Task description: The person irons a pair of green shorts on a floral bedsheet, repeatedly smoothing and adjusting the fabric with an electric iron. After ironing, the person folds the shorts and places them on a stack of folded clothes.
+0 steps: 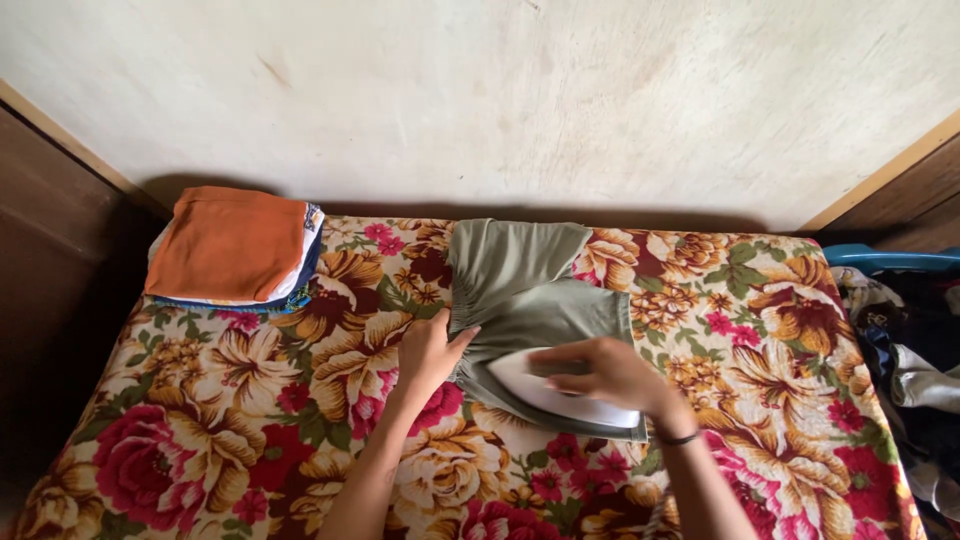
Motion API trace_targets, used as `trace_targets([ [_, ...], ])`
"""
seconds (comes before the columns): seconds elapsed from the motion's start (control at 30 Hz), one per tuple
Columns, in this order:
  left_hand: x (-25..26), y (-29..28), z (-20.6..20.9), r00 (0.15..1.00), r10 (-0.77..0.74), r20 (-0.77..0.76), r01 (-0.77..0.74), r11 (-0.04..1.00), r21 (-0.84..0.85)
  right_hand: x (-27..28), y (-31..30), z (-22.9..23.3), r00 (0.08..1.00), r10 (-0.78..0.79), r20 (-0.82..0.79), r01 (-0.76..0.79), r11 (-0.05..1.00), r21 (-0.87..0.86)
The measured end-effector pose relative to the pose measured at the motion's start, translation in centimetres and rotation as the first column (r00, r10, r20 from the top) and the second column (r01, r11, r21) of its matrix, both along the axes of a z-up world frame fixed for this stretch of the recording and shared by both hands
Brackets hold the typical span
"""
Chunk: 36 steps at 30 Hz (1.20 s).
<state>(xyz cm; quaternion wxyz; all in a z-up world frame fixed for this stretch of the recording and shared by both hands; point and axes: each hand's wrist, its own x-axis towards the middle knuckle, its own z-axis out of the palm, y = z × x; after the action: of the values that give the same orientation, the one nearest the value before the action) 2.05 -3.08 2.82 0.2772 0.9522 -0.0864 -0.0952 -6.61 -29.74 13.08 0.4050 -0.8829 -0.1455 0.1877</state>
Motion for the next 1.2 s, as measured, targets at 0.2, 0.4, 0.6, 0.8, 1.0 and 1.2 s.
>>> trace_targets([
  [0.2, 0.0, -0.1, 0.3, 0.995, 0.032, 0.091, -0.023, 0.995, -0.096, -0.4, 3.4, 0.0, 0.997, -0.055, 0.047, 0.058, 0.995, -0.083],
  [0.4, 0.0, 0.7, -1.4, 0.980, 0.041, 0.194, -0.013, 0.989, -0.145, -0.1, -5.1, 0.1, 0.952, -0.129, -0.278, 0.134, 0.991, 0.001],
  [0.6, 0.1, 0.5, -3.4, 0.891, 0.050, 0.452, 0.025, 0.987, -0.158, -2.1, -10.8, 0.9, 0.861, -0.393, -0.323, 0.391, 0.917, -0.076],
  [0.8, 0.1, 0.7, -2.2, 0.971, 0.064, 0.230, -0.027, 0.987, -0.161, -0.2, -7.7, 0.2, 0.966, -0.165, -0.201, 0.177, 0.983, 0.043],
  [1.0, 0.1, 0.7, -2.1, 0.959, 0.053, 0.279, -0.009, 0.988, -0.156, 0.8, 1.5, -1.0, 0.963, -0.260, 0.074, 0.270, 0.926, -0.264],
  [1.2, -0.3, 0.7, -1.1, 0.951, 0.033, 0.306, 0.016, 0.988, -0.155, -0.1, 1.8, 1.2, 0.939, -0.335, -0.084, 0.304, 0.918, -0.256],
])
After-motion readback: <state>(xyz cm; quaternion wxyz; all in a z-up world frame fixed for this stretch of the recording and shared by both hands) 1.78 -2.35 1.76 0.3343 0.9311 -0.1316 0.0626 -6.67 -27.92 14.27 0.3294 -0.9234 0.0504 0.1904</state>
